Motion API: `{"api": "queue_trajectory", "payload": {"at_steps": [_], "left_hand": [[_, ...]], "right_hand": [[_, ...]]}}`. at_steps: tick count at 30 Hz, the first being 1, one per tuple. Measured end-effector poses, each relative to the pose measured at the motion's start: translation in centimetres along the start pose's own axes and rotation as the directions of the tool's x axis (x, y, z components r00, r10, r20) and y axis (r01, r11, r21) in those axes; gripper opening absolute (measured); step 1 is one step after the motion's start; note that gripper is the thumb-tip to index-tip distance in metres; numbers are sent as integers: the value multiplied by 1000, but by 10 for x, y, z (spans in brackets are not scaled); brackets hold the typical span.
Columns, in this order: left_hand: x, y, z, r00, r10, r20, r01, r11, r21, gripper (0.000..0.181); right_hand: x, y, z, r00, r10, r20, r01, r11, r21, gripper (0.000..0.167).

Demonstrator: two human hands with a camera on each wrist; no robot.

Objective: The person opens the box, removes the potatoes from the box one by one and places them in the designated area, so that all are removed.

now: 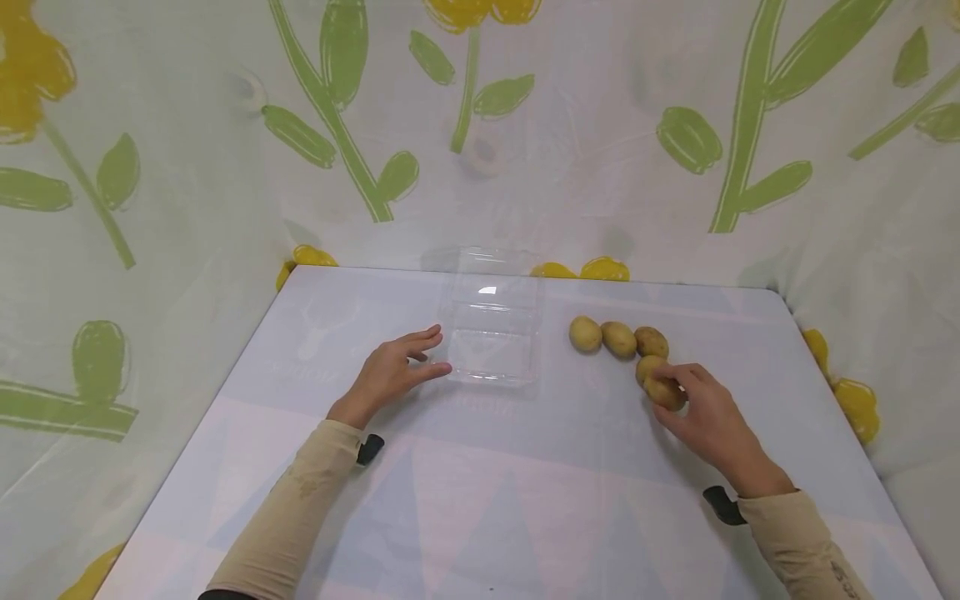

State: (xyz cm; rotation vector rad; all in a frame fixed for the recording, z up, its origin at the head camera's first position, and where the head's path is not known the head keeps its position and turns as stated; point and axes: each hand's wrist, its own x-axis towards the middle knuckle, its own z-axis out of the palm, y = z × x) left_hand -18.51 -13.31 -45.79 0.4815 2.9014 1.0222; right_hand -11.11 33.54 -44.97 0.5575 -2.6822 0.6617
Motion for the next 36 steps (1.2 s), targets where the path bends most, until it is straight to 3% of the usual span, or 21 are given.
{"api": "queue_trajectory", "payload": {"at_steps": [11,26,36], "left_hand": [[0,-1,0,1000,-1,-4,1,1000,2,73],[0,1,-1,1000,-7,2,7,1000,-4,72],[0,0,-1,1000,-8,9,8,1000,8,72]], "right_hand": [[-5,3,2,1000,21,24,-20,1000,-14,59],[-7,5,9,999,-31,44,32,999,-31,51],[-4,3,4,999,-33,-37,33,999,-3,39]]}}
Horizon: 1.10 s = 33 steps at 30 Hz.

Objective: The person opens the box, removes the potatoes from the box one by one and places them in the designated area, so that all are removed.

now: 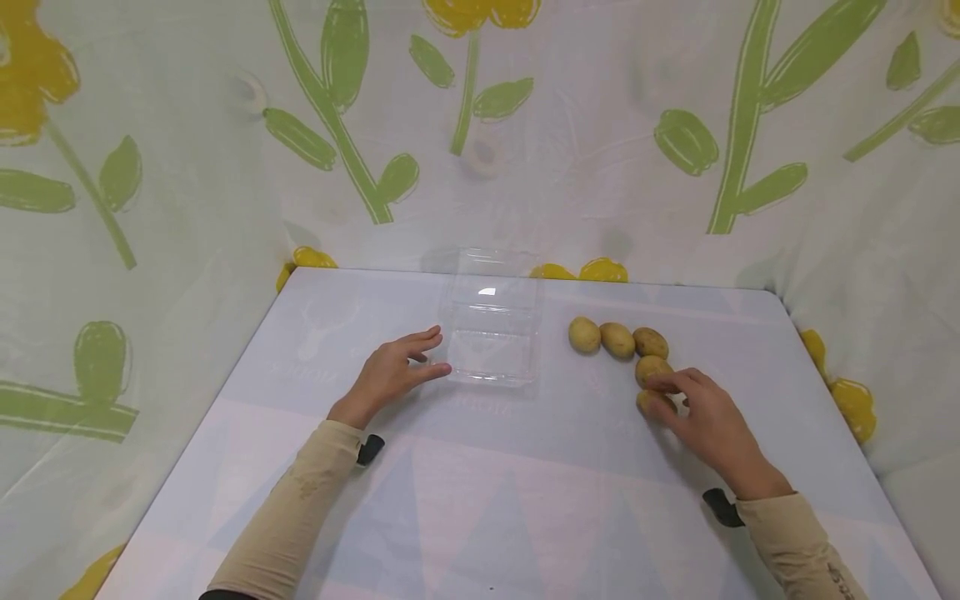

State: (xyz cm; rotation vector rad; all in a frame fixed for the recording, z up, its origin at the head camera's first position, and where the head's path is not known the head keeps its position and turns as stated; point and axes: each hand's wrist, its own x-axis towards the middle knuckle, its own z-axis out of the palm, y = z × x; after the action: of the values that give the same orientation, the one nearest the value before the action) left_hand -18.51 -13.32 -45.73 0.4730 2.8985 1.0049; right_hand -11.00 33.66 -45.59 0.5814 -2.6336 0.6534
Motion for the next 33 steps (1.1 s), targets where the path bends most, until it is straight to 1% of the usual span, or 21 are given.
{"api": "queue_trajectory", "payload": {"at_steps": [3,8,10,13,15,17,21,23,28,33], "left_hand": [[0,-1,1,1000,8,0,-8,1000,11,72],[0,0,3,999,32,4,-32,998,54,72],[0,1,3,999,49,7,-50,996,79,72],[-1,4,2,997,77,9,-77,990,119,70],[-1,6,2,995,97,12,-98,986,138,67],[-2,8,2,994,106,6,-105,982,156,65],[-2,7,2,996,89,-14,-85,981,177,62],[-2,7,1,996,80,-25,-75,981,179,61],[-1,7,-2,996,79,-51,-68,978,196,60],[-1,5,-5,996,60,-71,-42,972,230,60]], "right_hand": [[3,-3,-4,998,57,-25,-57,998,22,40],[8,-10,-9,983,180,-19,-179,983,41,43],[11,-11,-10,980,197,-32,-195,979,62,43],[15,-11,-11,979,195,-66,-188,977,98,43],[16,-11,-11,978,190,-83,-182,978,101,44],[18,-11,-12,975,209,-70,-201,974,105,45],[22,-14,-15,965,260,-24,-256,960,115,49],[23,-15,-15,962,274,-11,-271,956,116,50],[26,-13,-14,963,270,-18,-266,956,121,51],[25,-7,-13,963,268,-22,-264,958,112,54]]}}
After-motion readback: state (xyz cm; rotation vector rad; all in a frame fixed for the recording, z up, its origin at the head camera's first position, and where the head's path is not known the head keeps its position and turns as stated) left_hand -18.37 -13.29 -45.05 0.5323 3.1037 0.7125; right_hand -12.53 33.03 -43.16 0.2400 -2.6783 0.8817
